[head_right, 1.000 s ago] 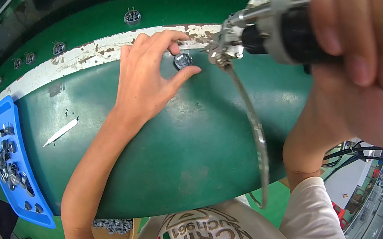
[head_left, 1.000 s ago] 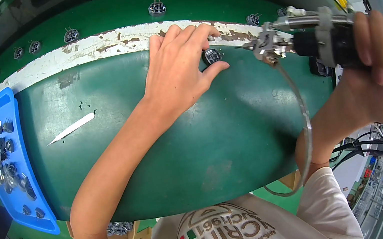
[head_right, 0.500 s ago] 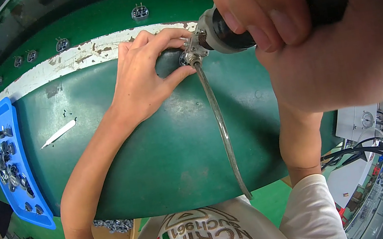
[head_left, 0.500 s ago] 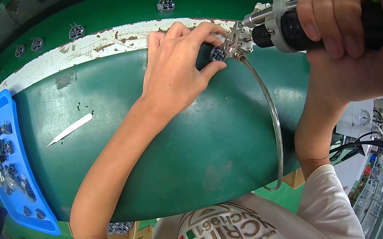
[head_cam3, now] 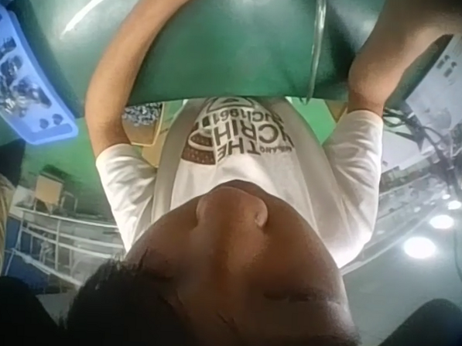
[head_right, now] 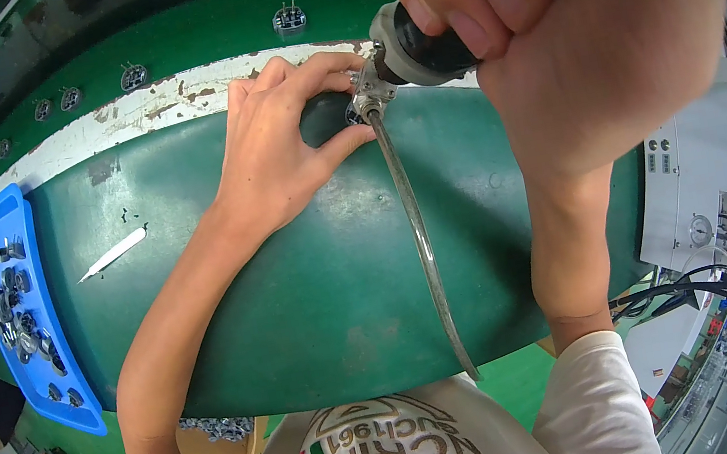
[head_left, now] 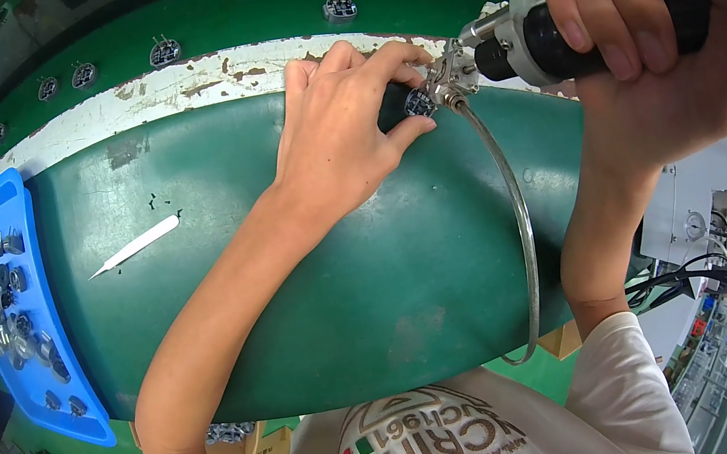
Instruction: The person fastens components onto circular circuit boards using an electric screwdriver.
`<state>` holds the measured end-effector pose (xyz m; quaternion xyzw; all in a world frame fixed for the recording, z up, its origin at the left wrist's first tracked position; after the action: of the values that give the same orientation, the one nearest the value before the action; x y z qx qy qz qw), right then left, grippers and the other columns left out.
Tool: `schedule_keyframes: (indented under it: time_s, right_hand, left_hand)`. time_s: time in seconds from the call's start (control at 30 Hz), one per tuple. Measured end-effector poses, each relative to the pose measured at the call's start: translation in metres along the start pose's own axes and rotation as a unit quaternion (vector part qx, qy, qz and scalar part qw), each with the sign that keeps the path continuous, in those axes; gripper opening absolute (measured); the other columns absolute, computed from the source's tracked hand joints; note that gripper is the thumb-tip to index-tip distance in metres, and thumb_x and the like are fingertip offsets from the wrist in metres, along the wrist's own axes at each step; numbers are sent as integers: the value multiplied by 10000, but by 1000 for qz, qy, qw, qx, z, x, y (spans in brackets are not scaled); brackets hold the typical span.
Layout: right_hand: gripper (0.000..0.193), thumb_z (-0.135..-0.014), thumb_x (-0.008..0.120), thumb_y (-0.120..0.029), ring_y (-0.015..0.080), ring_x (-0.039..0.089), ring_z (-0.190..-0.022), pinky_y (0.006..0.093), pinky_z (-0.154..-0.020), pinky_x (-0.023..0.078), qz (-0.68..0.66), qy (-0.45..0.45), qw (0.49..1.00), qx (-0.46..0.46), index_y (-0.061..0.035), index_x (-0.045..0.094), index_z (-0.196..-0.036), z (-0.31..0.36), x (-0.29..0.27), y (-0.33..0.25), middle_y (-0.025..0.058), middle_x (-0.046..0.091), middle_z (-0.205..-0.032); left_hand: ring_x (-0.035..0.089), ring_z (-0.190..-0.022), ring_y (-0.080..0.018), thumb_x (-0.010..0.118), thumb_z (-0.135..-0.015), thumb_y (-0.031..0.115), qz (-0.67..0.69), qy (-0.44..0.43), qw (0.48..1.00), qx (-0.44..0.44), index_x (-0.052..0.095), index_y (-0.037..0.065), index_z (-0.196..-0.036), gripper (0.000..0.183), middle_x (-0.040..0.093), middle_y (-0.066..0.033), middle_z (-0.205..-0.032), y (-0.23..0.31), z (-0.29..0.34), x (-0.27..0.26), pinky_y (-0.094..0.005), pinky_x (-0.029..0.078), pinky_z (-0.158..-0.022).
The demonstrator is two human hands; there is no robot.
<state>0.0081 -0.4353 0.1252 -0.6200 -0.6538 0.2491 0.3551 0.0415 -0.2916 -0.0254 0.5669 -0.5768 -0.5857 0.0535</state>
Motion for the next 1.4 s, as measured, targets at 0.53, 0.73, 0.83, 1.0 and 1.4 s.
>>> schedule_keyframes:
  time_s: [0.53, 0.73, 0.83, 1.0, 1.4]
  right_hand:
    - [248, -989, 474, -246, 72, 357, -492, 253, -584, 352, -4, 31, 999, -41, -14, 554, -1022, 5, -22, -50, -46, 393, -581]
    - [257, -990, 473, -236, 73, 344, -480, 254, -577, 349, -3, 52, 995, -80, 3, 550, -1048, 17, -34, -89, -45, 382, -571]
    - [263, -991, 473, -231, 73, 337, -474, 254, -573, 347, -6, 61, 994, -95, 11, 548, -1061, 3, -15, -75, -45, 377, -566]
    - [272, -1002, 454, -229, 80, 331, -468, 262, -558, 347, 21, 59, 995, -78, 20, 547, -1061, -7, -5, -75, -36, 361, -557]
    - [302, -1040, 261, -244, 102, 337, -442, 276, -525, 366, 33, -36, 998, 36, -33, 469, -1096, -2, 13, -58, -33, 365, -532]
  left_hand:
    - [548, -1016, -191, 903, -724, 232, 20, 9, 1000, 13, 536, 141, -1423, 794, 729, 43, -964, 6, 2, -8, -385, 308, -1007]
    - [566, -956, -187, 905, -733, 261, 152, -34, 988, 24, 536, 102, -1433, 808, 673, 1, -827, 1, -13, -20, -385, 411, -934]
    - [584, -919, -276, 865, -781, 357, -43, 100, 994, -26, 688, 63, -1145, 501, 672, -64, -918, -17, -34, -31, -417, 431, -805]
    - [621, -933, -289, 863, -766, 394, -167, 150, 974, -26, 759, 69, -1002, 415, 725, -89, -939, -26, -63, -12, -431, 466, -823]
    - [561, -1057, -236, 823, -809, 206, -30, -95, 992, 71, 764, 109, -1098, 311, 729, -15, -1145, 4, -10, -8, -390, 376, -1004]
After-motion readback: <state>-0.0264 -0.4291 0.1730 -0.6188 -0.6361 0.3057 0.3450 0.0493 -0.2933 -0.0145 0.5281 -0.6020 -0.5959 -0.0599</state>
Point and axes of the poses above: each hand's wrist, its own z-axis away from the middle knuckle, its own x-axis out of the palm, y = z × x, the point moved 6 cm from there along -z, towards the middle knuckle
